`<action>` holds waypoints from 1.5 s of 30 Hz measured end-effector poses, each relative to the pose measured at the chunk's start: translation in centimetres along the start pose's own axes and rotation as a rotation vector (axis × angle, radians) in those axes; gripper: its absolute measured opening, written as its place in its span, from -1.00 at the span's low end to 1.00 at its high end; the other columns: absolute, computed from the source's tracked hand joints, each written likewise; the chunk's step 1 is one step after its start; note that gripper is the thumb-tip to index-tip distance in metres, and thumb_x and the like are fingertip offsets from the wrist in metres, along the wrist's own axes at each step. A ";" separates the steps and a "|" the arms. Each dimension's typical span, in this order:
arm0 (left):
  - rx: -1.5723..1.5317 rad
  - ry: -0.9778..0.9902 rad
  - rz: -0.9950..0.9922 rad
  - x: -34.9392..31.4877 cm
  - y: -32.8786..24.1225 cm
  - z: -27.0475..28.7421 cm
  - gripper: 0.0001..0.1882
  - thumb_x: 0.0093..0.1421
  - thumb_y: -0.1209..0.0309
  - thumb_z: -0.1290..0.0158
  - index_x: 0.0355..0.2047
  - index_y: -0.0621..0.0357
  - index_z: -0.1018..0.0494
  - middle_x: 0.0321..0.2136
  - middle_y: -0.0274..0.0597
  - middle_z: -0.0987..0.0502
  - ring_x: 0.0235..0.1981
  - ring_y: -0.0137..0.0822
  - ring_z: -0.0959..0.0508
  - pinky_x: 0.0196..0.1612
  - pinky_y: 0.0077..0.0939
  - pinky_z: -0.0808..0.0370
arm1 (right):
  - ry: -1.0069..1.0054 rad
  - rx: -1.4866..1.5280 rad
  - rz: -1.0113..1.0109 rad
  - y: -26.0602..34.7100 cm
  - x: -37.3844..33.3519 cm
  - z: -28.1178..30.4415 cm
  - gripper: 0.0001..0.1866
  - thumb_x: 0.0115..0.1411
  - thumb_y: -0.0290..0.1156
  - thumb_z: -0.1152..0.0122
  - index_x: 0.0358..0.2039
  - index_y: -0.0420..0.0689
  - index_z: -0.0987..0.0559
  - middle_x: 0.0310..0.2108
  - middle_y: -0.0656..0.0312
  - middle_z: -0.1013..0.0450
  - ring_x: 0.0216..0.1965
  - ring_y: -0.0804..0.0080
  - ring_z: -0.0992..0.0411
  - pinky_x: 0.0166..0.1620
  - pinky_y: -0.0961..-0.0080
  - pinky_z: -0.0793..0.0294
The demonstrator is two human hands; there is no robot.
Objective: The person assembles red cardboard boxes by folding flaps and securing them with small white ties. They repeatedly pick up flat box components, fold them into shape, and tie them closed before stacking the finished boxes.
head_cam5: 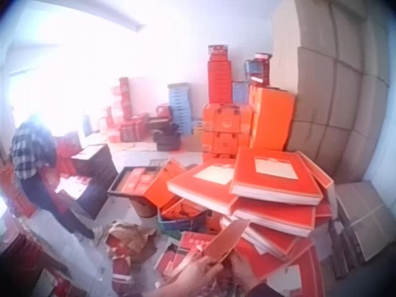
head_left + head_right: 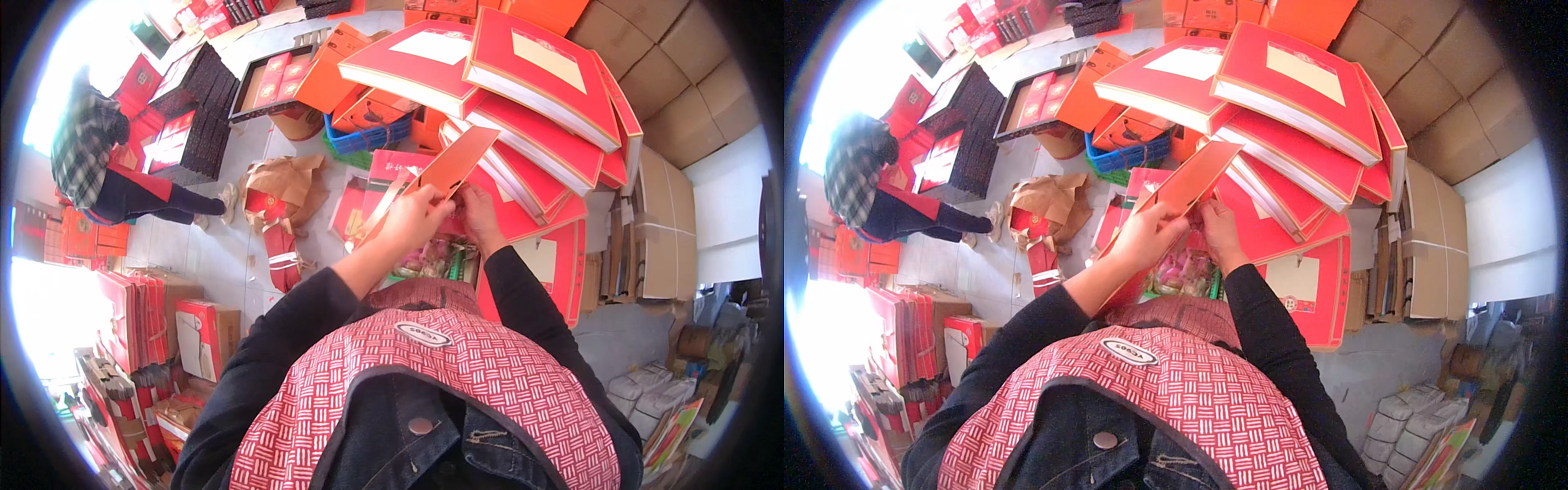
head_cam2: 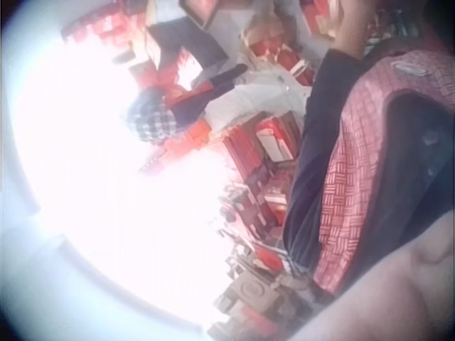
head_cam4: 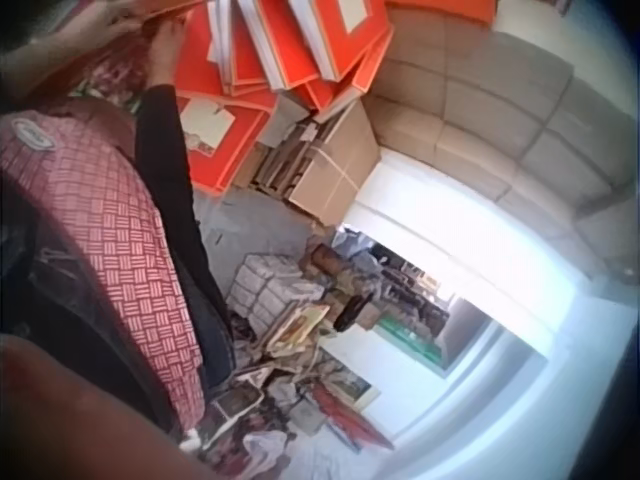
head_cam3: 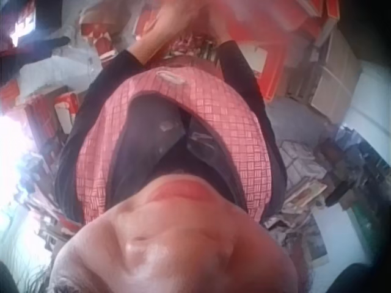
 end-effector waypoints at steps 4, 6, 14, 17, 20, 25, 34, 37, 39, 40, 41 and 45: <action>0.354 0.039 0.001 -0.9 0.2 0.3 -0.90 0.05 0.46 0.07 -0.40 0.18 -0.31 -0.60 0.21 -0.43 -0.48 0.23 -0.44 -0.44 0.03 -0.35 | 0.036 -0.180 0.092 -0.9 0.7 0.3 -0.77 0.20 -0.37 0.10 -0.45 -0.22 -0.48 -0.58 0.35 -0.36 -0.56 0.64 -0.28 -0.48 0.63 -0.25; 0.360 -0.021 -0.023 -0.1 0.6 0.3 -0.90 0.05 0.46 0.08 -0.41 0.21 -0.29 -0.64 0.20 -0.43 -0.51 0.19 -0.46 -0.42 0.01 -0.37 | -0.003 -0.280 0.147 -1.7 1.2 0.2 -0.76 0.20 -0.35 0.09 -0.46 -0.23 -0.48 -0.58 0.35 -0.37 -0.56 0.63 -0.27 -0.49 0.58 -0.25; 0.542 -0.074 0.113 2.3 2.1 4.3 -0.86 0.06 0.44 0.12 -0.35 0.15 -0.35 -0.62 0.16 -0.45 -0.50 0.12 -0.51 -0.45 -0.04 -0.43 | 0.153 0.029 -0.320 -4.8 -7.2 8.1 -0.74 0.22 -0.21 0.07 -0.39 -0.14 -0.45 -0.59 0.42 -0.25 -0.60 0.66 -0.10 -0.51 0.72 -0.08; 0.520 -0.035 0.121 2.4 4.0 4.3 -0.85 0.10 0.39 0.12 -0.36 0.21 -0.31 -0.63 0.12 -0.45 -0.53 0.11 -0.50 -0.48 -0.05 -0.41 | -0.026 -0.226 -0.246 -4.1 -10.9 17.9 -0.74 0.19 -0.25 0.02 -0.27 -0.18 -0.45 -0.47 0.34 -0.34 -0.54 0.63 -0.24 -0.44 0.73 -0.27; 0.446 -0.078 0.196 2.0 3.0 5.6 -0.82 0.12 0.36 0.12 -0.35 0.21 -0.29 -0.58 0.16 -0.46 -0.46 0.14 -0.49 -0.42 -0.02 -0.40 | -0.257 -0.422 -0.006 -1.3 -11.8 21.3 -0.73 0.17 -0.26 -0.03 -0.21 -0.17 -0.47 -0.45 0.37 -0.34 -0.47 0.67 -0.27 -0.44 0.73 -0.27; 0.430 0.033 0.109 0.2 2.6 6.4 -0.79 0.09 0.33 0.12 -0.31 0.18 -0.30 -0.54 0.12 -0.47 -0.46 0.14 -0.48 -0.39 -0.04 -0.41 | -0.490 0.126 0.158 4.6 -9.4 24.2 -0.71 0.15 -0.21 -0.07 -0.21 -0.14 -0.48 -0.56 0.42 -0.30 -0.58 0.69 -0.18 -0.54 0.78 -0.12; 0.549 0.142 0.140 -9.9 3.7 9.8 -0.78 0.14 0.26 0.14 -0.44 0.15 -0.37 -0.57 0.09 -0.46 -0.53 0.13 -0.47 -0.40 -0.04 -0.40 | -0.442 0.690 0.400 15.0 -6.1 25.4 -0.77 0.18 -0.38 -0.06 -0.24 -0.28 -0.40 -0.41 0.23 -0.40 -0.59 0.63 -0.23 -0.60 0.79 -0.24; 0.490 0.057 0.110 -7.4 2.4 9.4 -0.79 0.15 0.28 0.15 -0.44 0.15 -0.36 -0.57 0.09 -0.46 -0.52 0.12 -0.47 -0.45 -0.05 -0.40 | -0.297 0.633 0.539 18.8 -5.7 24.1 -0.85 0.20 -0.43 -0.02 -0.30 -0.25 -0.37 -0.43 0.27 -0.34 -0.63 0.67 -0.16 -0.63 0.78 -0.18; 0.521 0.016 0.103 -6.0 5.4 8.7 -0.79 0.14 0.28 0.12 -0.44 0.15 -0.39 -0.59 0.10 -0.45 -0.53 0.10 -0.47 -0.46 -0.08 -0.41 | 0.011 0.383 0.546 17.5 -3.4 25.4 -0.90 0.21 -0.43 0.02 -0.34 -0.19 -0.38 -0.49 0.33 -0.26 -0.61 0.67 -0.13 -0.60 0.81 -0.17; 0.444 -0.067 0.117 -6.1 5.6 9.0 -0.78 0.14 0.28 0.11 -0.46 0.17 -0.41 -0.57 0.11 -0.45 -0.53 0.10 -0.47 -0.46 -0.11 -0.41 | -0.053 0.292 0.431 17.2 -4.3 16.7 -0.87 0.18 -0.43 -0.01 -0.29 -0.20 -0.41 -0.41 0.30 -0.31 -0.55 0.69 -0.19 -0.56 0.80 -0.17; 0.347 -0.120 0.119 -5.9 6.0 9.5 -0.77 0.13 0.29 0.09 -0.48 0.20 -0.43 -0.56 0.11 -0.46 -0.52 0.09 -0.46 -0.46 -0.14 -0.41 | -0.456 0.218 0.408 16.4 -5.9 8.7 -0.79 0.15 -0.45 -0.03 -0.20 -0.25 -0.42 -0.36 0.26 -0.36 -0.49 0.68 -0.26 -0.53 0.76 -0.19; -0.002 -0.162 0.322 -5.8 7.6 11.4 -0.73 0.15 0.31 0.02 -0.51 0.33 -0.43 -0.71 -0.17 -0.34 -0.60 -0.46 -0.33 -0.50 -0.45 -0.33 | 0.102 -0.102 0.014 9.4 -7.2 -0.8 -0.81 0.11 -0.52 -0.06 -0.26 -0.32 -0.45 -0.48 0.27 -0.38 -0.57 0.70 -0.26 -0.57 0.76 -0.19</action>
Point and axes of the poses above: each hand's wrist, its own x-axis towards the middle knuckle, its own z-axis out of the back of the hand, y = z × x, the point moved 1 cm from there along x, towards the middle knuckle
